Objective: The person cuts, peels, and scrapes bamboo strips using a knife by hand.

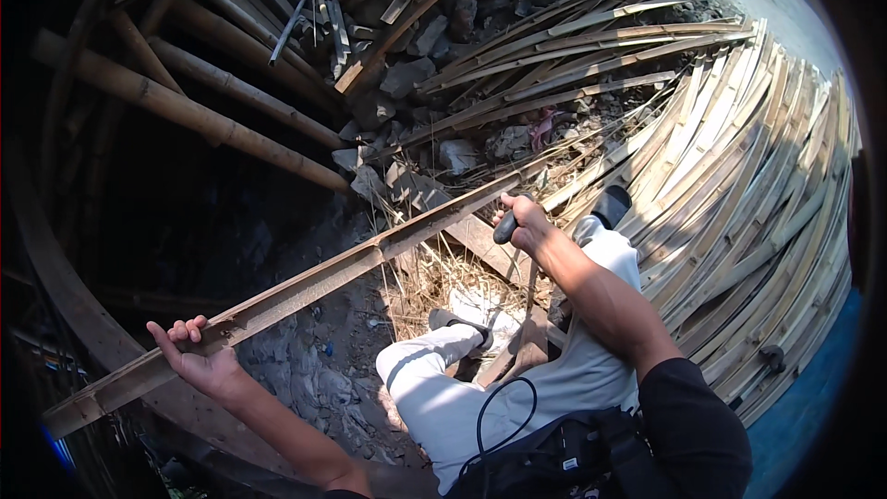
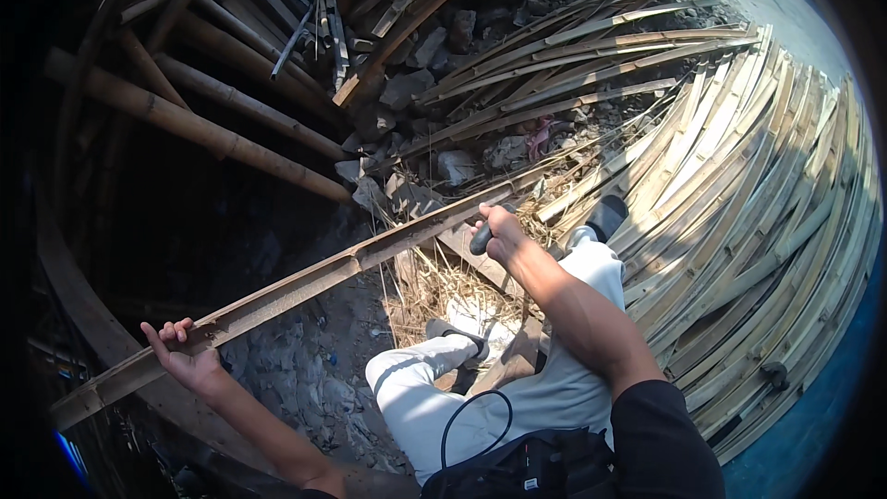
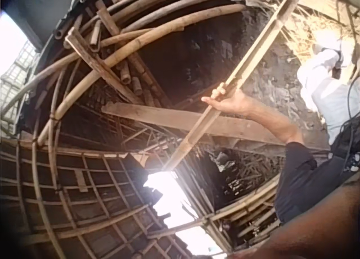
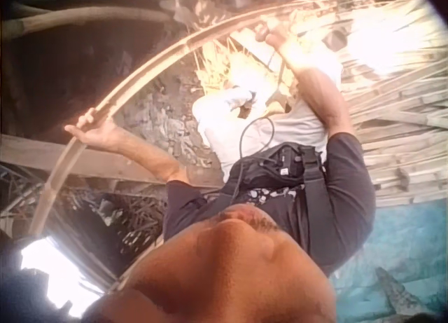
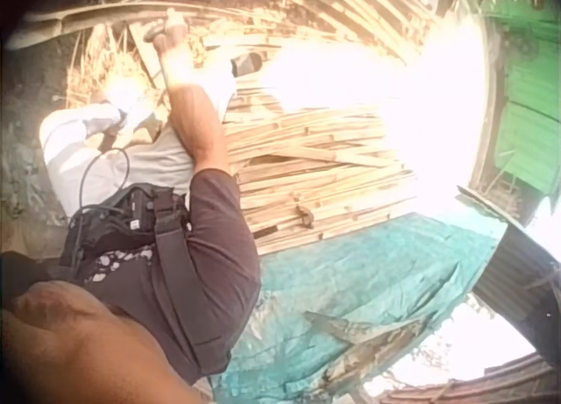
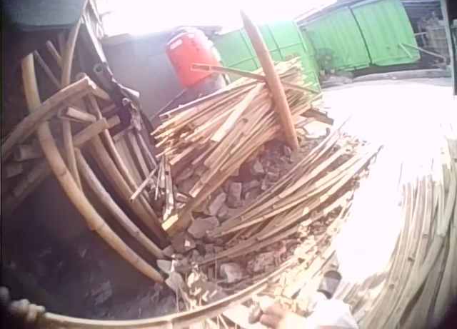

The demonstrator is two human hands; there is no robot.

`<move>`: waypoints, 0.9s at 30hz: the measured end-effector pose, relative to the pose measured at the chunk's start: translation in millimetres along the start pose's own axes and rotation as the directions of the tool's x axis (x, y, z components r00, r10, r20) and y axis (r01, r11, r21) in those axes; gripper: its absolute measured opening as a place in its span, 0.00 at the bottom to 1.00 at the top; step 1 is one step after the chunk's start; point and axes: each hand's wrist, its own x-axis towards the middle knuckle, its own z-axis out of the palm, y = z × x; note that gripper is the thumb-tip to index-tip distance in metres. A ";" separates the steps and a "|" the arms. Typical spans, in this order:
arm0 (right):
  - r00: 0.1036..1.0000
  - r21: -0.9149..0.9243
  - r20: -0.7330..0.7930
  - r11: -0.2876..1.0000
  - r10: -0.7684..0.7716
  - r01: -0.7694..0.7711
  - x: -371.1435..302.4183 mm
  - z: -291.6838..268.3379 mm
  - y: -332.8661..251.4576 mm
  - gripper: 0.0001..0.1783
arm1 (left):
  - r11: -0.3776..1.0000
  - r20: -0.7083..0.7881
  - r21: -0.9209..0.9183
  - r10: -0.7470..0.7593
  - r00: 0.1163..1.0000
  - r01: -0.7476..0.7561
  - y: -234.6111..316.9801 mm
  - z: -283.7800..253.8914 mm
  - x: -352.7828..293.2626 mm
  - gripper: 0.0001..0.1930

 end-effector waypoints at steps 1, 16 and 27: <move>0.998 0.008 0.035 0.999 -0.043 0.042 1.7 -1.7 -5.9 0.14 | 1.000 0.004 0.006 -0.004 1.000 0.004 13.4 0.2 8.8 0.21; 0.559 -0.577 0.445 0.253 -0.700 0.776 -47.9 14.1 -49.1 0.13 | 0.952 0.096 0.291 0.068 0.993 -0.093 130.7 56.7 82.7 0.16; 0.551 -0.772 0.426 0.030 -0.717 0.635 -51.2 4.5 -48.9 0.22 | 0.907 0.171 0.400 0.064 0.983 -0.129 108.8 74.9 89.5 0.14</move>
